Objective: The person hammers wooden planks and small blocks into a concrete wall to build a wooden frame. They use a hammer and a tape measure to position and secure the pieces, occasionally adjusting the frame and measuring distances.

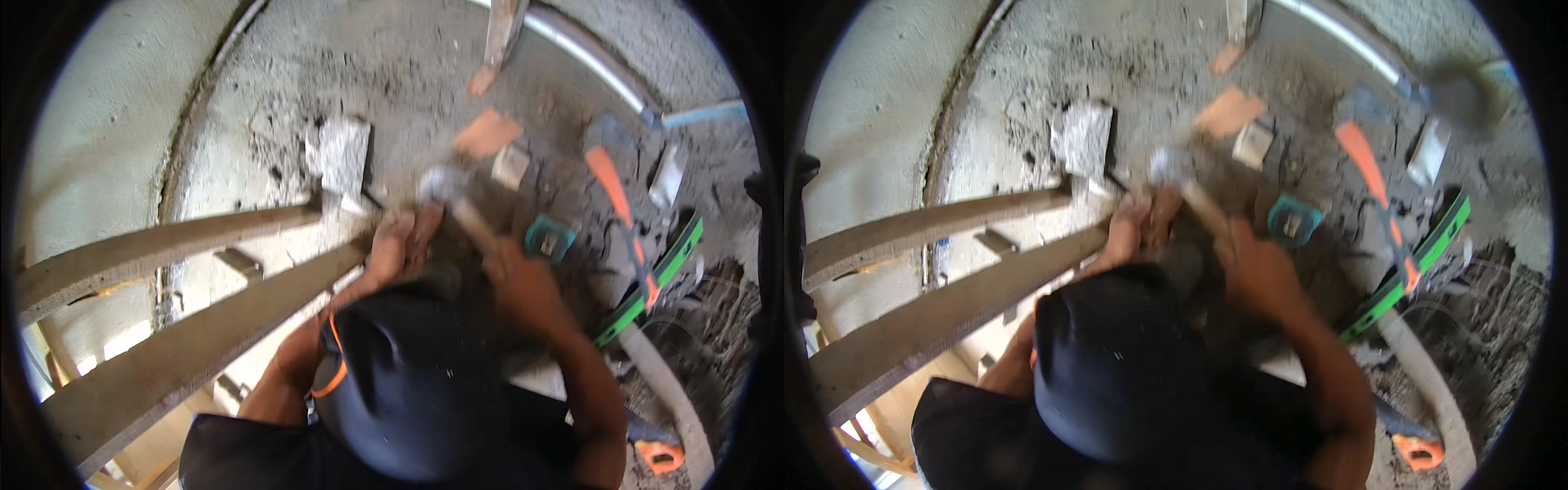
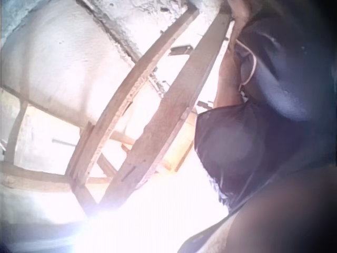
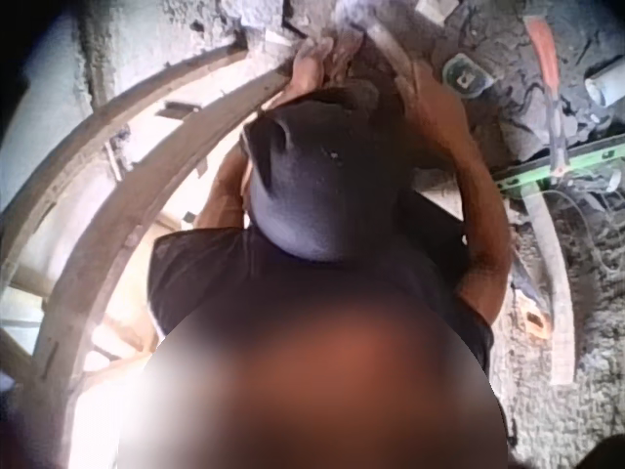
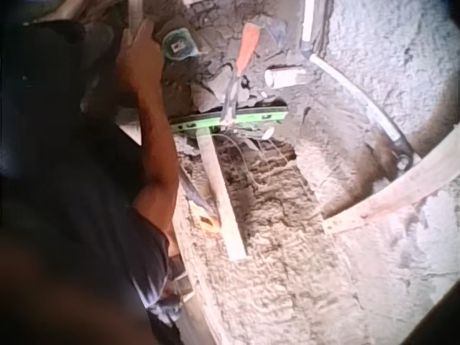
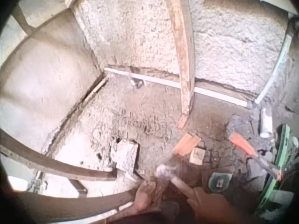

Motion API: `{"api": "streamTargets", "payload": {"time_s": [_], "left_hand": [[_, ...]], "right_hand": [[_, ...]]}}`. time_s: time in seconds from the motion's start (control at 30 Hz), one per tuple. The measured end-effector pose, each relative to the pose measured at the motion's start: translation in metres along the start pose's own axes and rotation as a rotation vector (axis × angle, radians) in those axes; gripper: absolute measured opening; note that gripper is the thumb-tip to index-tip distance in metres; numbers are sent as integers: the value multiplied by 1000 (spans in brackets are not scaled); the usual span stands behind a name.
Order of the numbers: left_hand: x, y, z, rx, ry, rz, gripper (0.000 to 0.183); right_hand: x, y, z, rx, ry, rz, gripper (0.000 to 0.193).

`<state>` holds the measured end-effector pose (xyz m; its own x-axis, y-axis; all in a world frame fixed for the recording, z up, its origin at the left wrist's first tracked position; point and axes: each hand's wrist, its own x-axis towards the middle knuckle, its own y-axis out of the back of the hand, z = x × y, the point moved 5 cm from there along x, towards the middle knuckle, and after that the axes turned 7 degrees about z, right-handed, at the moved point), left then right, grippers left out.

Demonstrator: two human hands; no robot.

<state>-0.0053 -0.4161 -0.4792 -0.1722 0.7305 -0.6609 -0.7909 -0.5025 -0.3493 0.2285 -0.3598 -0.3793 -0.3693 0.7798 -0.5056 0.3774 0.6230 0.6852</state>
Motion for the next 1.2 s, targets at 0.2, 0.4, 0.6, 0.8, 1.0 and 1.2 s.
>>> {"api": "streamTargets", "payload": {"time_s": [0.2, 0.4, 0.6, 0.8, 1.0, 1.2], "left_hand": [[2, 7, -7, 186, 120, -29, 65], [-22, 11, 25, 89, -52, 10, 94], [-20, 13, 33, -13, -172, 142, 99], [-8, 14, 18, -13, -356, 307, 65], [-28, 29, 31, 1054, -546, 513, 72], [-22, 29, 25, 1071, -582, 457, 69]], "right_hand": [[0, 36, 1, 400, 62, 241, 35], [-4, 27, 12, 541, 11, 244, 37], [-6, 22, 8, 472, 131, 244, 40], [-12, 15, 0, 371, 155, 193, 40], [-15, 8, 5, 309, 125, 150, 39], [-14, 3, 7, 248, 118, 102, 41]]}}
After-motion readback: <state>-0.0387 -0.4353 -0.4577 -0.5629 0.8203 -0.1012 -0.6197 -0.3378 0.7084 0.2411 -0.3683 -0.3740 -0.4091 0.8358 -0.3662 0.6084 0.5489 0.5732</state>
